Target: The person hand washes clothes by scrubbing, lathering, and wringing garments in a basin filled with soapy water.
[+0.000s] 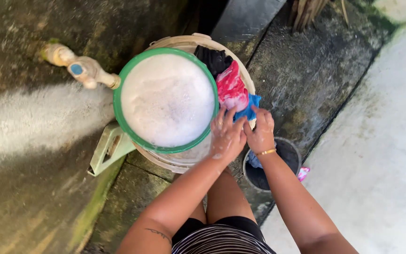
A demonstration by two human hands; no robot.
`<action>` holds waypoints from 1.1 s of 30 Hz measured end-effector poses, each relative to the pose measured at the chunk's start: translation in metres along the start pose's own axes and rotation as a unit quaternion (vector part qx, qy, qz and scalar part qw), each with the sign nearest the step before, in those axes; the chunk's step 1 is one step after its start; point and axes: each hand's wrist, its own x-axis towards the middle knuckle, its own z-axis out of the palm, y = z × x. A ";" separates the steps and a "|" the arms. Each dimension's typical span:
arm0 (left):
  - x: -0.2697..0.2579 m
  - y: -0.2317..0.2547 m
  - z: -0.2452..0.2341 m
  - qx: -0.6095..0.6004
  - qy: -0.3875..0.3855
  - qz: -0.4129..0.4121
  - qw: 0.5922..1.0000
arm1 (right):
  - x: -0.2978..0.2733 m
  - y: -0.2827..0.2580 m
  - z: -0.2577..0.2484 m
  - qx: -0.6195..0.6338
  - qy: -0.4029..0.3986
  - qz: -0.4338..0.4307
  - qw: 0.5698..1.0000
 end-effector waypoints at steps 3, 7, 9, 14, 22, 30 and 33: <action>-0.040 0.010 0.009 -0.027 -0.075 0.074 0.994 | -0.054 0.003 -0.002 0.034 -0.005 0.080 0.996; -0.089 0.011 0.027 0.006 -0.149 0.150 0.977 | -0.140 -0.005 -0.001 0.046 0.031 0.124 0.991; -0.109 0.017 0.031 0.006 -0.244 0.178 0.953 | -0.183 0.000 0.007 0.047 0.053 0.145 0.987; -0.167 0.027 0.083 0.001 -0.304 0.246 0.920 | -0.278 0.025 0.016 0.044 0.060 0.278 0.958; -0.243 0.067 0.183 0.014 -0.421 0.293 0.859 | -0.380 0.101 -0.007 0.034 0.006 0.351 0.936; -0.261 0.053 0.309 0.073 -0.563 0.140 0.811 | -0.434 0.224 0.035 0.062 -0.023 0.477 0.877; -0.251 0.019 0.374 0.117 -0.582 0.039 0.804 | -0.458 0.293 0.095 0.099 0.006 0.498 0.861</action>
